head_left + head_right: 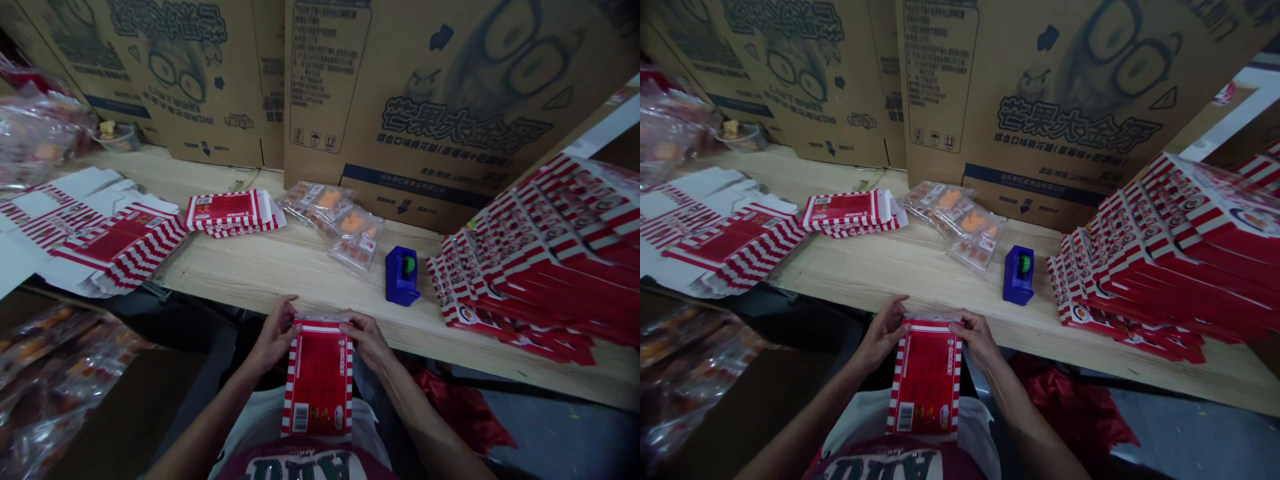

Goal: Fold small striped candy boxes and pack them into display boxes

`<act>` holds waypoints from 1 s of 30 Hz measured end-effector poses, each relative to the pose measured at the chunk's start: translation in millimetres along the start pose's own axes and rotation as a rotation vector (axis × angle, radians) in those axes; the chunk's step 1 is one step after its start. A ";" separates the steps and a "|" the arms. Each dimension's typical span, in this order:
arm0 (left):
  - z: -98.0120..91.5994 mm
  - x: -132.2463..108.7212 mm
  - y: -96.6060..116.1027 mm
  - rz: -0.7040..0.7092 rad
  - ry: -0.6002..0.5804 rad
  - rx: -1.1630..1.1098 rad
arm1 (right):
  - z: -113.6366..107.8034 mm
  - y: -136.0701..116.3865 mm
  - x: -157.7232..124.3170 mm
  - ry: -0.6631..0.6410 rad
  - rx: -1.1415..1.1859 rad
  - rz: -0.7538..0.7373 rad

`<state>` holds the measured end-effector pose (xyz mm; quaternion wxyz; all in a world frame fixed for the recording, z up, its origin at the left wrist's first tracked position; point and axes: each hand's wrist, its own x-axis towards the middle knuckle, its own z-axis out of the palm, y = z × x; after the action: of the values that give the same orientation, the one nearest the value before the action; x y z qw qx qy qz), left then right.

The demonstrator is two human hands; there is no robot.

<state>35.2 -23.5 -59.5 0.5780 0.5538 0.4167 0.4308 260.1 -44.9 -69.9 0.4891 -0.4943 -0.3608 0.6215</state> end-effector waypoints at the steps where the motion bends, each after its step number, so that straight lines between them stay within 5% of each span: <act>1: -2.2 0.0 3.8 0.022 -0.077 0.060 | -2.6 1.1 -1.1 -0.011 -0.049 -0.055; 5: -4.5 -0.1 17.4 0.064 -0.165 0.211 | -8.7 0.4 -9.3 -0.041 -0.271 -0.297; 11: 7.0 7.6 24.5 -0.061 -0.063 0.219 | -10.2 -21.9 -5.3 -0.125 -0.307 -0.109; 19: -1.5 40.0 50.4 -0.228 -0.286 0.185 | -12.2 -53.9 17.4 -0.215 -0.405 -0.038; 26: -3.7 39.1 50.4 -0.079 -0.308 0.307 | -13.8 -43.7 -2.8 -0.196 -0.453 -0.193; 30: -7.2 52.5 50.6 -0.182 -0.451 0.283 | -13.1 -40.1 -4.2 -0.162 -0.406 -0.208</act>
<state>41.2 29.7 -9.4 0.6093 0.6712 0.3817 0.1804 283.0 -39.0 -34.7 0.4105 -0.4913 -0.5654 0.5200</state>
